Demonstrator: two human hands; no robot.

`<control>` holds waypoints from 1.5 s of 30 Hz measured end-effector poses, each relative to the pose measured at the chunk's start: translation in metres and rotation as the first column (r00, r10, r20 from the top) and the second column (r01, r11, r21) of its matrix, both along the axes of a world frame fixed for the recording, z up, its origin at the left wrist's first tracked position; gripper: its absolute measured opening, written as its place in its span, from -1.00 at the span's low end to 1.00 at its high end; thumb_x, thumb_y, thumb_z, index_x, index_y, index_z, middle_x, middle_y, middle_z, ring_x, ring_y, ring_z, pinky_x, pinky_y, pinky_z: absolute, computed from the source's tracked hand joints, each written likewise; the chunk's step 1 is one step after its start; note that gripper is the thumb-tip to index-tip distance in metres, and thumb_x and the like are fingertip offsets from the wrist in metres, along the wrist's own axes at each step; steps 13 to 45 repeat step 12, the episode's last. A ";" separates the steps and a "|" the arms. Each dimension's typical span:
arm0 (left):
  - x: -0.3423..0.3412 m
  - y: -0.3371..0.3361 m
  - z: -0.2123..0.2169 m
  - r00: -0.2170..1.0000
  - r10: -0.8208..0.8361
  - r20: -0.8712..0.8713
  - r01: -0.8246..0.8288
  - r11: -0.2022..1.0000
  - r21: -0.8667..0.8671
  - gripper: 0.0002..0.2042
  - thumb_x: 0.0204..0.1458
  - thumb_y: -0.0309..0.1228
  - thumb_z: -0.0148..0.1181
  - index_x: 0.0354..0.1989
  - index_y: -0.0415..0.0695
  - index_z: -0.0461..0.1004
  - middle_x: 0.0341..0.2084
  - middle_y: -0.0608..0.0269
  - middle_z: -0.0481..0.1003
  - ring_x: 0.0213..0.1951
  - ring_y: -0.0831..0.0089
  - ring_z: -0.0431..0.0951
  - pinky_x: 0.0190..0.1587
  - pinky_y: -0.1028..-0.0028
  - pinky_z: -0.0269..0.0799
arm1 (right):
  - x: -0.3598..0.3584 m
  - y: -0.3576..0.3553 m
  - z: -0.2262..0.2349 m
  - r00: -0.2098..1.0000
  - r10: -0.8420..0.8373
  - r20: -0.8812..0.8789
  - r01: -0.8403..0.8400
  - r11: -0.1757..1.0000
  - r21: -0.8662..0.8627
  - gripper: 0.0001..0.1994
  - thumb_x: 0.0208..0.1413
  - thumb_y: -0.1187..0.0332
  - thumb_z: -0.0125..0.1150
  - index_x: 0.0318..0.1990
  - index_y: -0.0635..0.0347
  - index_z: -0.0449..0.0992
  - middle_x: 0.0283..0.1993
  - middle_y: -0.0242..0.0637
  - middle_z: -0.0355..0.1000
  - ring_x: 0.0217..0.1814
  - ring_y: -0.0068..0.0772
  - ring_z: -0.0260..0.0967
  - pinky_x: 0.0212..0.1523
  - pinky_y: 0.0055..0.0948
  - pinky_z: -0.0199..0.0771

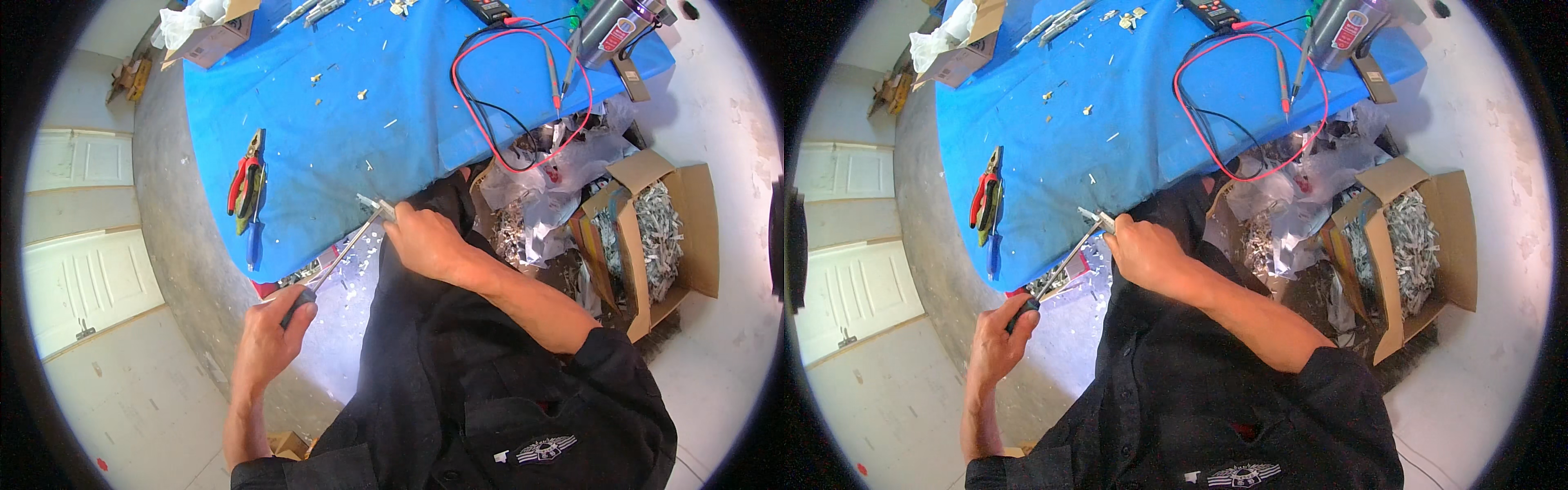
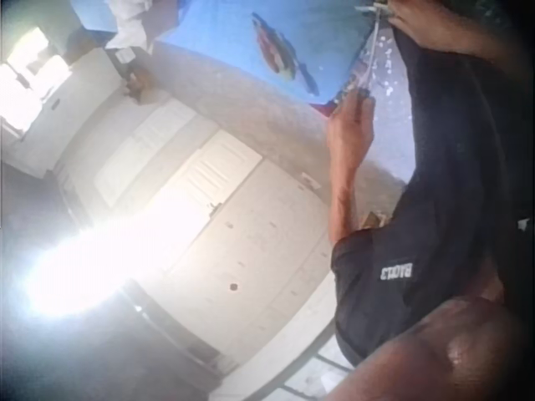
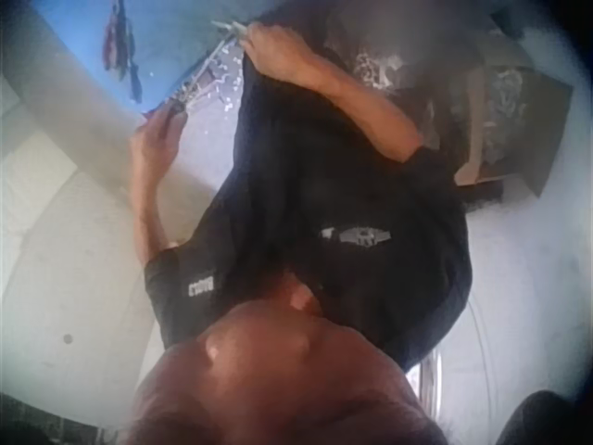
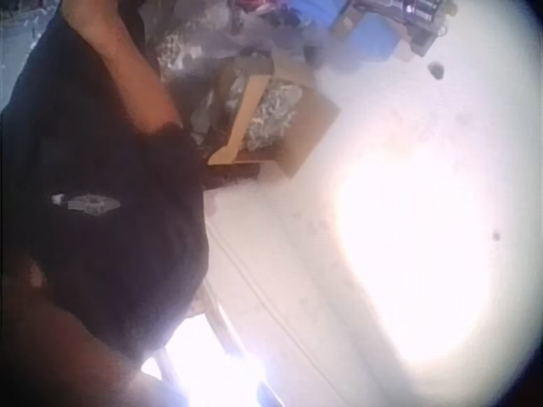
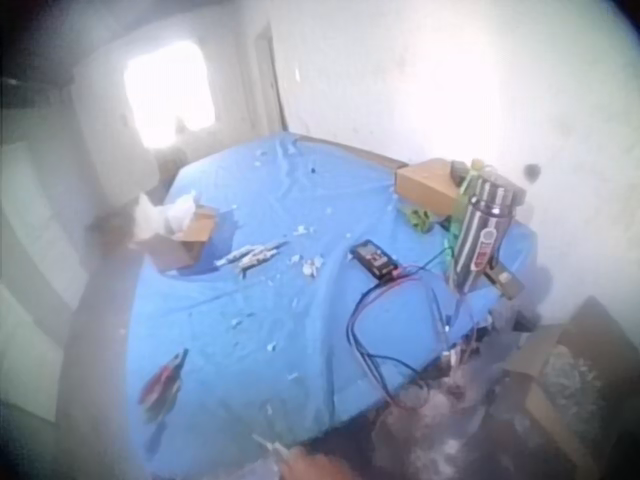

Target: The person uses a screwdriver to pry open and disassemble small metal components, then uses pliers to manipulate internal parts and wires, and finally reassembles a small metal cylinder by hand.

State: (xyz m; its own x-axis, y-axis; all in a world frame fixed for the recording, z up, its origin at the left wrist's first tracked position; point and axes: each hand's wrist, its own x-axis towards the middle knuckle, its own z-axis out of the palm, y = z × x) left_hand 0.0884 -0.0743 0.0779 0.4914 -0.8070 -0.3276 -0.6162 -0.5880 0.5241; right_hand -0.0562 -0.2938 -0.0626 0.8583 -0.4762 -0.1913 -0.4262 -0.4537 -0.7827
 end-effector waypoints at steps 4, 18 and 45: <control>-0.007 0.001 -0.001 0.998 0.020 0.051 -0.019 1.000 -0.010 -0.75 0.14 -0.45 0.33 -0.03 -0.22 0.56 -0.35 -0.04 0.62 -0.41 0.05 0.63 -0.32 0.23 0.52 | -0.001 -0.002 -0.003 1.000 0.013 0.028 -0.012 0.999 -0.029 -0.68 0.35 0.22 0.14 -0.26 0.39 0.40 -0.41 0.23 0.54 -0.31 0.38 0.54 -0.28 0.23 0.51; -0.021 -0.001 0.009 0.914 -0.188 0.360 0.153 0.980 0.126 -0.64 0.12 -0.38 0.39 0.07 -0.15 0.52 -0.35 0.00 0.62 -0.39 0.05 0.68 -0.38 0.17 0.59 | 0.002 -0.010 0.008 0.993 0.075 -0.095 -0.068 0.995 0.075 -0.67 0.35 0.20 0.11 -0.17 0.40 0.43 -0.27 0.31 0.55 -0.16 0.41 0.53 -0.10 0.21 0.48; -0.021 -0.001 0.009 0.914 -0.188 0.360 0.153 0.980 0.126 -0.64 0.12 -0.38 0.39 0.07 -0.15 0.52 -0.35 0.00 0.62 -0.39 0.05 0.68 -0.38 0.17 0.59 | 0.002 -0.010 0.008 0.993 0.075 -0.095 -0.068 0.995 0.075 -0.67 0.35 0.20 0.11 -0.17 0.40 0.43 -0.27 0.31 0.55 -0.16 0.41 0.53 -0.10 0.21 0.48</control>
